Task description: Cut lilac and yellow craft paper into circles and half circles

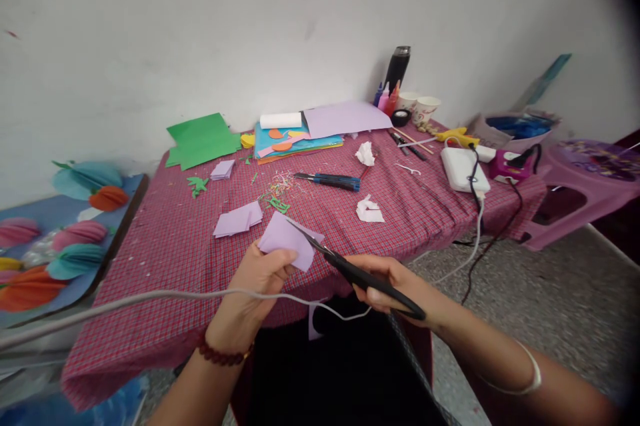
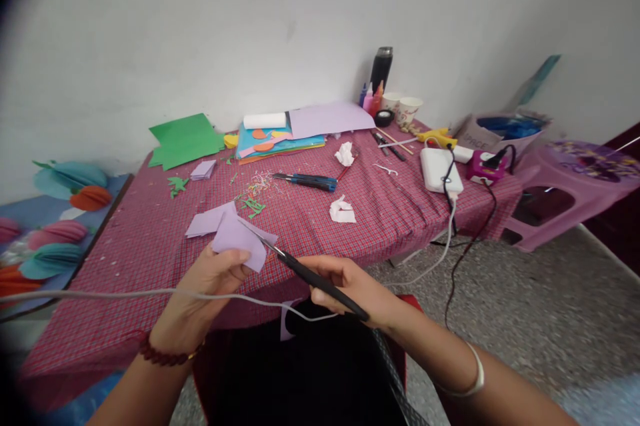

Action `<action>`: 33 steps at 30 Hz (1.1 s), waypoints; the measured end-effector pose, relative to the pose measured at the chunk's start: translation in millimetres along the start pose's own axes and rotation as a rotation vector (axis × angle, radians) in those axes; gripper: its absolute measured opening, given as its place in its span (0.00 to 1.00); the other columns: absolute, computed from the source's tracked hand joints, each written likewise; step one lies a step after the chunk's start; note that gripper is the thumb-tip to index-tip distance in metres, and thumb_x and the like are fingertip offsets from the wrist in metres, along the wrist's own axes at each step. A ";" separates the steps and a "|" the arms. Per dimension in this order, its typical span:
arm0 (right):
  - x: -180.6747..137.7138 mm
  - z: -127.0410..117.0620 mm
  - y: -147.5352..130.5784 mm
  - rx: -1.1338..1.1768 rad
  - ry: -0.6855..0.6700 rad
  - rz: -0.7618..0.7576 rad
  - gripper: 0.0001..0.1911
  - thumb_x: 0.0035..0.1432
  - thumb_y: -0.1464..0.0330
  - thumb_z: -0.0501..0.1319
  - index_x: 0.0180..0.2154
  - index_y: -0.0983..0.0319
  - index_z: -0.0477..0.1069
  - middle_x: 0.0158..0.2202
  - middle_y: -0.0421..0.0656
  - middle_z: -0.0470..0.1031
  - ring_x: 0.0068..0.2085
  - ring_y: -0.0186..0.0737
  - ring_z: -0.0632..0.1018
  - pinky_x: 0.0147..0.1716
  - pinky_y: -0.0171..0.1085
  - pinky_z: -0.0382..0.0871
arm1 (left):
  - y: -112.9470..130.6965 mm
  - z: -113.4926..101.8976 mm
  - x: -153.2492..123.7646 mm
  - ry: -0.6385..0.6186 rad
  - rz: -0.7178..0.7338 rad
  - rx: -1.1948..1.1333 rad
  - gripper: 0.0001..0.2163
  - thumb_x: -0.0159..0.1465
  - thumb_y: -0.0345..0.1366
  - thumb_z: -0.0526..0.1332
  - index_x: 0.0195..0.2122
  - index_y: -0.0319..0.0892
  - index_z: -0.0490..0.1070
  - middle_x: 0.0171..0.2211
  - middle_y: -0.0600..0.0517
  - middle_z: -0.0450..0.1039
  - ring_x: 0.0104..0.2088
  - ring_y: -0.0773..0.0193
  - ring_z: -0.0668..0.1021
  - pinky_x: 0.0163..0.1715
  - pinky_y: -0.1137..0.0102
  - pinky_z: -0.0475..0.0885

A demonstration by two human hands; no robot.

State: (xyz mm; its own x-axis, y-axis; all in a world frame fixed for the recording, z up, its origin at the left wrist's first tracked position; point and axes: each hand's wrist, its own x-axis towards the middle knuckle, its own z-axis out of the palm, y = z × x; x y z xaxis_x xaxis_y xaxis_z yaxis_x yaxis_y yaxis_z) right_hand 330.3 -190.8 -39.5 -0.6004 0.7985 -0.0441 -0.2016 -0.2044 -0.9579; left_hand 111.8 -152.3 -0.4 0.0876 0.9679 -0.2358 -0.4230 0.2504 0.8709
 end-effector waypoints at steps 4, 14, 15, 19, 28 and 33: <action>2.4 -1.4 -5.0 -0.023 0.012 0.021 0.34 0.51 0.54 0.66 0.56 0.61 0.66 0.26 0.36 0.58 0.24 0.26 0.57 0.19 0.27 0.49 | -3.9 -4.3 2.5 -0.010 -0.007 0.041 0.08 0.44 0.25 0.66 0.20 0.39 0.67 0.17 0.58 0.64 0.19 0.73 0.66 0.20 0.76 0.62; 0.7 -1.3 4.6 -0.001 0.020 -0.010 0.31 0.53 0.54 0.65 0.55 0.62 0.67 0.26 0.36 0.59 0.22 0.25 0.56 0.18 0.28 0.47 | -7.2 -4.8 3.1 0.016 -0.045 0.091 0.09 0.42 0.27 0.67 0.19 0.39 0.66 0.22 0.56 0.69 0.24 0.71 0.70 0.28 0.74 0.69; 0.4 -1.6 5.1 0.005 0.021 -0.012 0.31 0.53 0.54 0.65 0.54 0.63 0.67 0.25 0.36 0.58 0.22 0.25 0.56 0.17 0.27 0.47 | -7.1 -4.9 3.0 0.014 -0.048 0.087 0.08 0.42 0.27 0.67 0.19 0.39 0.66 0.22 0.56 0.69 0.24 0.71 0.71 0.28 0.74 0.69; -1.9 -3.3 6.3 0.011 0.000 -0.018 0.30 0.55 0.55 0.64 0.55 0.62 0.66 0.25 0.35 0.58 0.22 0.25 0.55 0.17 0.27 0.46 | -5.8 -6.1 2.7 -0.030 -0.068 0.078 0.07 0.43 0.27 0.67 0.22 0.39 0.70 0.22 0.56 0.70 0.23 0.71 0.71 0.27 0.74 0.68; -6.4 -8.1 7.4 -0.044 0.013 0.005 0.29 0.56 0.55 0.63 0.56 0.61 0.66 0.26 0.36 0.60 0.21 0.24 0.55 0.17 0.26 0.47 | -3.9 -8.1 3.0 -0.068 -0.094 0.096 0.06 0.42 0.26 0.67 0.22 0.38 0.71 0.21 0.55 0.71 0.22 0.70 0.72 0.25 0.75 0.67; -9.1 -12.8 5.2 -0.076 0.021 -0.002 0.29 0.56 0.57 0.64 0.56 0.62 0.66 0.25 0.35 0.59 0.22 0.25 0.55 0.18 0.27 0.49 | -2.5 -8.3 5.0 -0.121 -0.139 0.128 0.07 0.42 0.27 0.67 0.23 0.37 0.72 0.20 0.55 0.71 0.22 0.69 0.72 0.25 0.74 0.68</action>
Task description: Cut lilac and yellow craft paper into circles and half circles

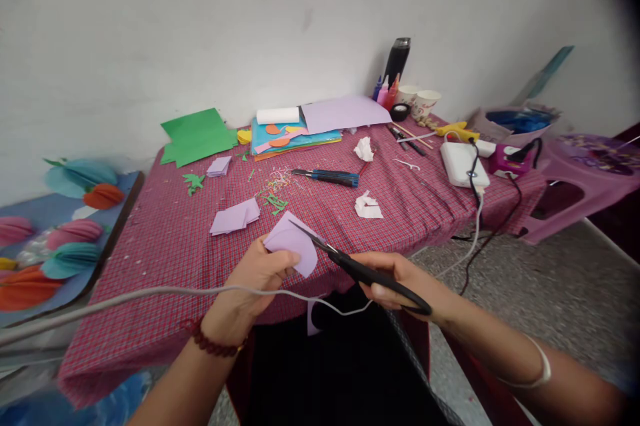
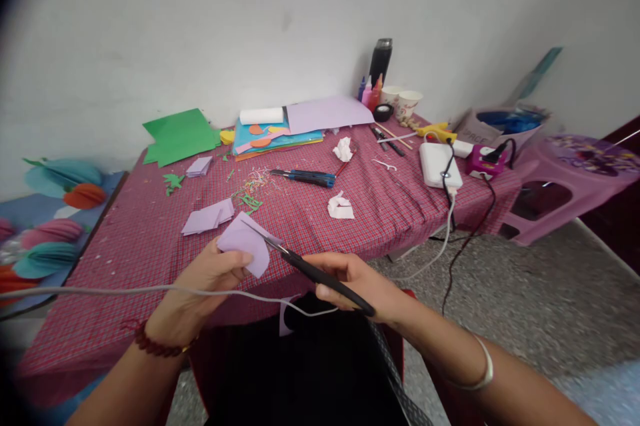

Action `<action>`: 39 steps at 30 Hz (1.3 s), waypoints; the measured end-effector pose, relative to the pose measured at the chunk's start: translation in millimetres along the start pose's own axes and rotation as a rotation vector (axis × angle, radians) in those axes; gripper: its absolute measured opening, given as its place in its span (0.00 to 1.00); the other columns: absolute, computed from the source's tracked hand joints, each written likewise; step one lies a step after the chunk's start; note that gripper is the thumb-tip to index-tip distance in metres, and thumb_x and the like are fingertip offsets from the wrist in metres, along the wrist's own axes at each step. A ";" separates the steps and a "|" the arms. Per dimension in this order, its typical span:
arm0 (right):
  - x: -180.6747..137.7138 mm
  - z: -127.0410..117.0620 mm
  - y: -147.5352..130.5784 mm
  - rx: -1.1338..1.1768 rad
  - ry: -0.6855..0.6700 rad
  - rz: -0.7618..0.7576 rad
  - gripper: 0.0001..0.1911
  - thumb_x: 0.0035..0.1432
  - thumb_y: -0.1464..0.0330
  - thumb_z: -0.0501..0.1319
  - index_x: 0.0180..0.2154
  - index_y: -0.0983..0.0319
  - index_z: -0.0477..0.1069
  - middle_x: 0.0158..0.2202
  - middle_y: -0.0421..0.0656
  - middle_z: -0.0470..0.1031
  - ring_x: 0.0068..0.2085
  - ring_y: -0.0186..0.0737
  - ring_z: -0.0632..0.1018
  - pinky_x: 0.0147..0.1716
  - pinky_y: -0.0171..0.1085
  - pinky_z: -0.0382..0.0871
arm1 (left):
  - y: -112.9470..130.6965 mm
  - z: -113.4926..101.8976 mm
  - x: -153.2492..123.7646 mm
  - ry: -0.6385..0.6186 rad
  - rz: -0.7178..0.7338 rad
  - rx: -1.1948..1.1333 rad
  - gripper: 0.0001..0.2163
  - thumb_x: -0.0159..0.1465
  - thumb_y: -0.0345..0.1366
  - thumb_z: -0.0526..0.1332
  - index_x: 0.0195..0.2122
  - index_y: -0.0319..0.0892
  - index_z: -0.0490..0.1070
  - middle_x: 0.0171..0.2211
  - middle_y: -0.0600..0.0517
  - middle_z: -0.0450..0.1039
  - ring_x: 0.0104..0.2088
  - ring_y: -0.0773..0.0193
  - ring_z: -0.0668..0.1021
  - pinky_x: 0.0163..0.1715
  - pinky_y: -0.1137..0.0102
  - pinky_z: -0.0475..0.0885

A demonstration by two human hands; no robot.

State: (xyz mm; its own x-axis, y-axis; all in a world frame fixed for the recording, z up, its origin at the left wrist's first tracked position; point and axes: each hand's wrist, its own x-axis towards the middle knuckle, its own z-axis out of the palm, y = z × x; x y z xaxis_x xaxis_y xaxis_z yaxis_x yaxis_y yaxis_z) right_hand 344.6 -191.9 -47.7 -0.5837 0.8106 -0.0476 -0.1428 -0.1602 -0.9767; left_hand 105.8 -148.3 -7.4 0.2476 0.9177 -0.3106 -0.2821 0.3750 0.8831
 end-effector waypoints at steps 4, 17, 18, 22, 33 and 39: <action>-0.8 -3.9 -3.8 0.007 -0.008 -0.009 0.28 0.55 0.58 0.65 0.56 0.62 0.67 0.25 0.35 0.59 0.23 0.25 0.56 0.19 0.27 0.50 | 2.4 0.1 0.2 -0.020 -0.032 0.006 0.07 0.42 0.27 0.67 0.24 0.38 0.72 0.20 0.55 0.71 0.22 0.68 0.73 0.26 0.73 0.69; -6.4 -14.8 -19.4 -0.085 -0.047 0.053 0.28 0.53 0.59 0.66 0.55 0.59 0.69 0.29 0.38 0.64 0.29 0.30 0.63 0.27 0.30 0.58 | 9.7 0.7 1.2 -0.163 -0.117 0.036 0.07 0.42 0.27 0.67 0.24 0.37 0.75 0.21 0.53 0.74 0.21 0.68 0.74 0.23 0.74 0.69; -6.5 -15.5 -20.4 -0.092 -0.042 0.071 0.28 0.53 0.59 0.67 0.54 0.59 0.70 0.30 0.38 0.65 0.29 0.30 0.64 0.28 0.30 0.59 | 10.3 0.8 0.9 -0.168 -0.116 0.048 0.06 0.42 0.27 0.67 0.24 0.37 0.75 0.21 0.52 0.74 0.21 0.68 0.74 0.24 0.74 0.69; -7.2 -18.5 -26.0 -0.109 -0.053 0.111 0.28 0.52 0.60 0.67 0.54 0.59 0.70 0.33 0.40 0.70 0.31 0.31 0.67 0.30 0.32 0.63 | 12.6 -0.8 -0.1 -0.197 -0.115 0.105 0.06 0.42 0.27 0.66 0.24 0.37 0.76 0.21 0.52 0.74 0.22 0.67 0.74 0.25 0.74 0.69; -11.0 -27.1 -35.6 -0.191 -0.088 0.159 0.28 0.54 0.62 0.66 0.56 0.59 0.68 0.51 0.46 0.73 0.50 0.44 0.73 0.49 0.42 0.66 | 13.8 -6.1 0.4 -0.242 -0.148 0.185 0.04 0.42 0.27 0.64 0.21 0.38 0.76 0.19 0.52 0.72 0.20 0.68 0.71 0.22 0.75 0.64; -11.2 -31.6 -35.4 -0.217 -0.092 0.195 0.28 0.54 0.63 0.66 0.56 0.57 0.68 0.48 0.43 0.74 0.45 0.39 0.74 0.43 0.36 0.68 | 17.1 -6.5 2.5 -0.239 -0.154 0.260 0.06 0.42 0.26 0.62 0.21 0.39 0.76 0.19 0.52 0.73 0.20 0.67 0.70 0.22 0.74 0.63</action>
State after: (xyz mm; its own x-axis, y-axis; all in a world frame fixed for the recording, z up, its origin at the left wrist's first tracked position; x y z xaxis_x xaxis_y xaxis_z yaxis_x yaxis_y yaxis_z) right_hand 381.5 -177.5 -19.2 -0.6544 0.7205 -0.2293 0.1474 -0.1759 -0.9733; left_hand 95.5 -138.7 4.7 0.4865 0.7852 -0.3830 0.0120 0.4323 0.9016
